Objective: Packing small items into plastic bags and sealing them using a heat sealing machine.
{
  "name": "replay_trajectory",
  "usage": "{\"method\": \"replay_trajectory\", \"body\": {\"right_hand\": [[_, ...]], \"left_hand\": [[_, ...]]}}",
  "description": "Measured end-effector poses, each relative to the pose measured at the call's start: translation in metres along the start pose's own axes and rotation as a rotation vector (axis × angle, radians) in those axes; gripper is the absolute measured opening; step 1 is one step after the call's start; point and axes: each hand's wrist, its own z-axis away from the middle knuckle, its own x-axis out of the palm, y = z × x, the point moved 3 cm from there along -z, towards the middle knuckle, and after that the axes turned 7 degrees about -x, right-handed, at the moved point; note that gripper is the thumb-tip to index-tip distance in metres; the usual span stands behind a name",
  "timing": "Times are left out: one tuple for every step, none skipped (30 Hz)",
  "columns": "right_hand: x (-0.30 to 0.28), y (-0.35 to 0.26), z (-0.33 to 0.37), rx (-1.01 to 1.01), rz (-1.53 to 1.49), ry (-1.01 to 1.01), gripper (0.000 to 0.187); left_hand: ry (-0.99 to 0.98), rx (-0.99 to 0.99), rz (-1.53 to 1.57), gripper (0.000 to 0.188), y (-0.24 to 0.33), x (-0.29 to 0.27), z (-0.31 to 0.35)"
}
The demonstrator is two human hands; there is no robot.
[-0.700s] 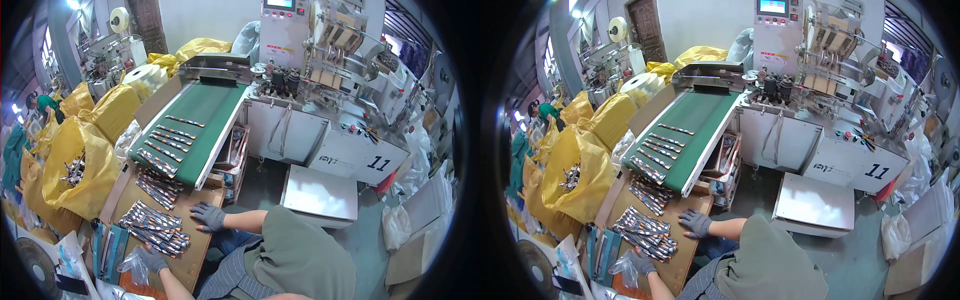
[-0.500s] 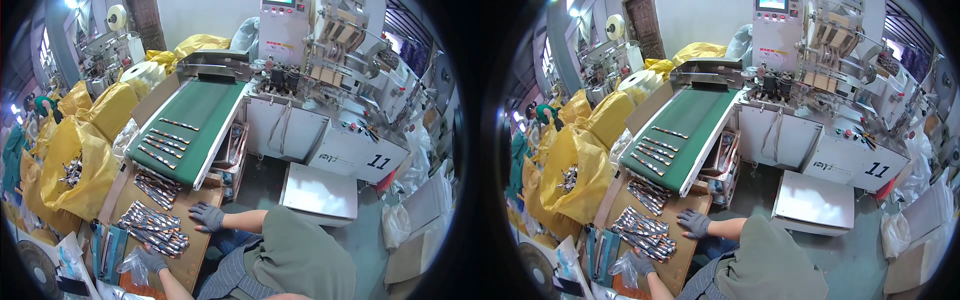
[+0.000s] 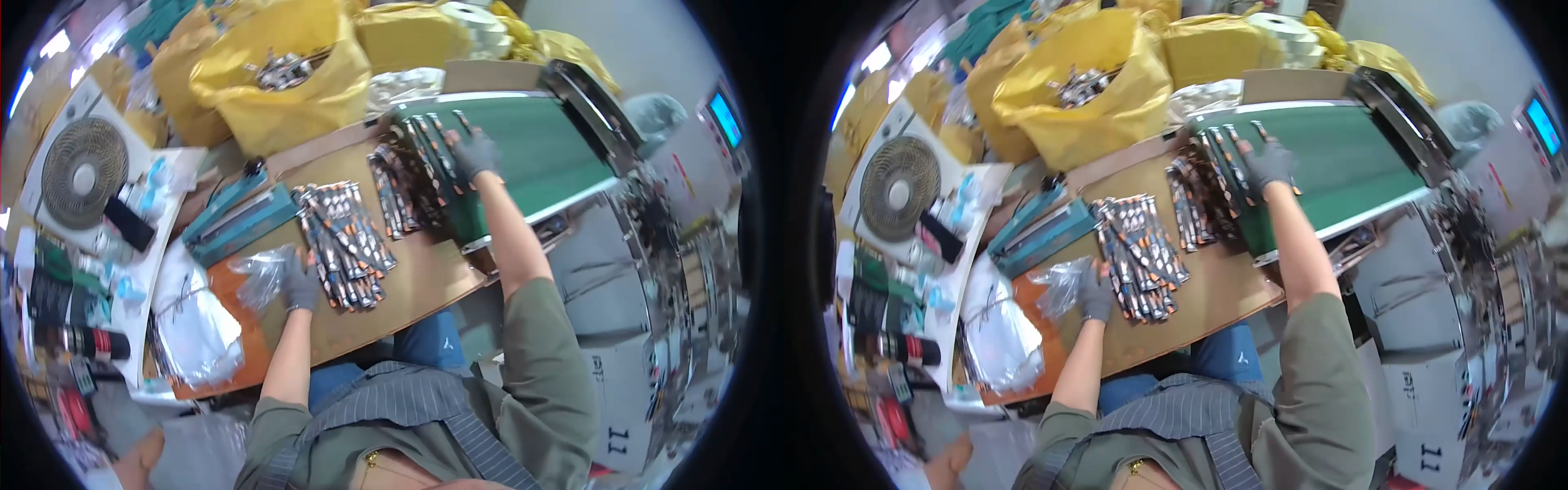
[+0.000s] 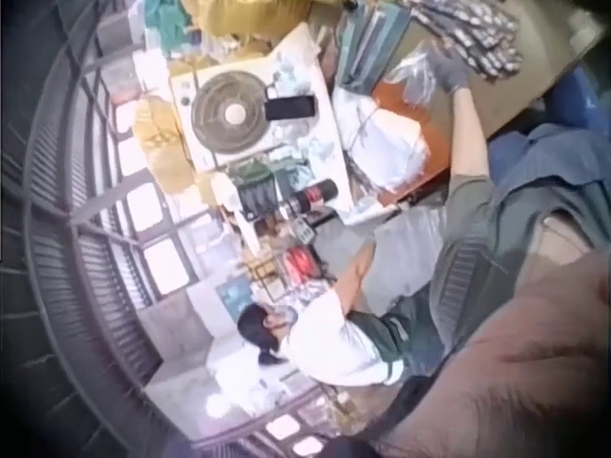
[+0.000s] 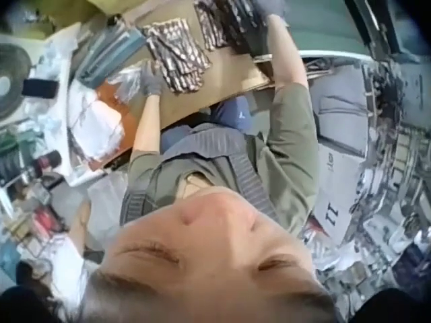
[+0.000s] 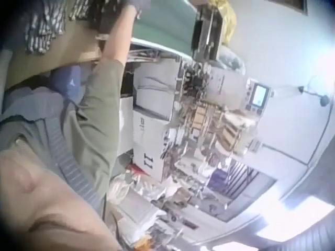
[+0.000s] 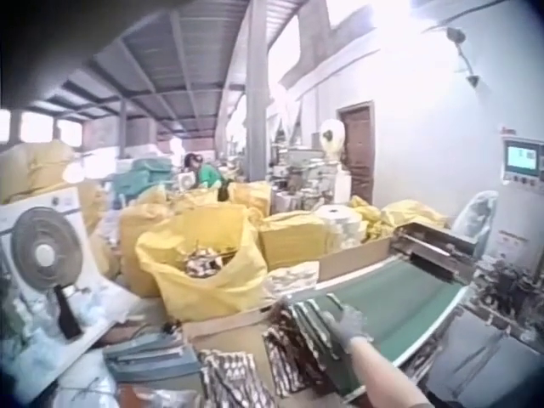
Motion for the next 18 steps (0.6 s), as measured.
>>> {"method": "replay_trajectory", "body": {"right_hand": [[0.009, 0.006, -0.010, -0.012, -0.001, -0.024, 0.069], [0.024, 0.011, -0.019, -0.104, 0.121, -0.077, 0.073], [0.041, 0.011, -0.028, -0.198, 0.240, -0.123, 0.077], [0.071, -0.009, -0.016, -0.449, 0.358, -0.115, 0.083], [0.103, -0.014, 0.002, -0.574, 0.466, -0.006, 0.092], [0.123, -0.041, 0.016, -0.546, 0.507, -0.307, 0.102], [0.146, -0.050, 0.026, -0.514, 0.399, -0.313, 0.104], [0.165, -0.042, 0.029, -0.461, 0.300, -0.316, 0.107], [0.173, -0.027, 0.019, -0.277, 0.189, -0.270, 0.106], [0.172, -0.019, 0.008, -0.094, 0.077, -0.221, 0.105], [0.175, -0.003, 0.006, 0.181, -0.121, -0.310, 0.098], [0.178, -0.014, 0.013, 0.168, -0.126, -0.326, 0.098], [0.181, -0.037, 0.030, -0.021, -0.002, -0.318, 0.095], [0.182, -0.061, 0.048, -0.215, 0.116, -0.306, 0.092], [0.182, -0.079, 0.072, -0.241, -0.067, -0.489, 0.089], [0.195, -0.079, 0.087, -0.272, -0.137, -0.591, 0.075], [0.213, -0.066, 0.097, -0.187, -0.531, -0.768, 0.070], [0.228, -0.055, 0.107, -0.089, -0.929, -0.931, 0.065]], "left_hand": [[-0.033, -0.060, 0.111, 0.060, 0.007, 0.004, -0.002], [-0.027, -0.082, 0.104, 0.060, 0.011, 0.009, -0.001], [-0.057, -0.174, 0.263, 0.061, 0.013, 0.018, -0.005], [-0.077, -0.265, 0.422, 0.061, 0.014, 0.025, -0.009], [-0.076, -0.288, 0.453, 0.062, 0.035, 0.025, -0.010], [-0.061, -0.323, 0.479, 0.063, 0.053, 0.016, -0.009], [-0.079, -0.363, 0.441, 0.068, 0.060, 0.019, -0.012], [-0.127, -0.429, 0.490, 0.074, 0.080, 0.020, -0.016], [-0.126, -0.419, 0.502, 0.077, 0.082, 0.030, -0.019], [-0.123, -0.407, 0.513, 0.080, 0.088, 0.032, -0.026], [-0.134, -0.420, 0.491, 0.074, 0.092, 0.033, -0.026], [-0.117, -0.431, 0.484, 0.074, 0.082, 0.040, -0.033], [-0.239, -0.514, 0.715, 0.065, 0.067, 0.050, -0.037], [-0.354, -0.589, 0.950, 0.057, 0.052, 0.058, -0.041], [-0.399, -0.688, 1.136, 0.047, 0.052, 0.061, -0.038], [-0.446, -0.770, 1.326, 0.038, 0.065, 0.062, -0.037], [-0.393, -0.724, 1.444, 0.044, 0.079, 0.058, -0.036], [-0.459, -0.753, 1.336, 0.036, 0.082, 0.045, -0.032]]}}
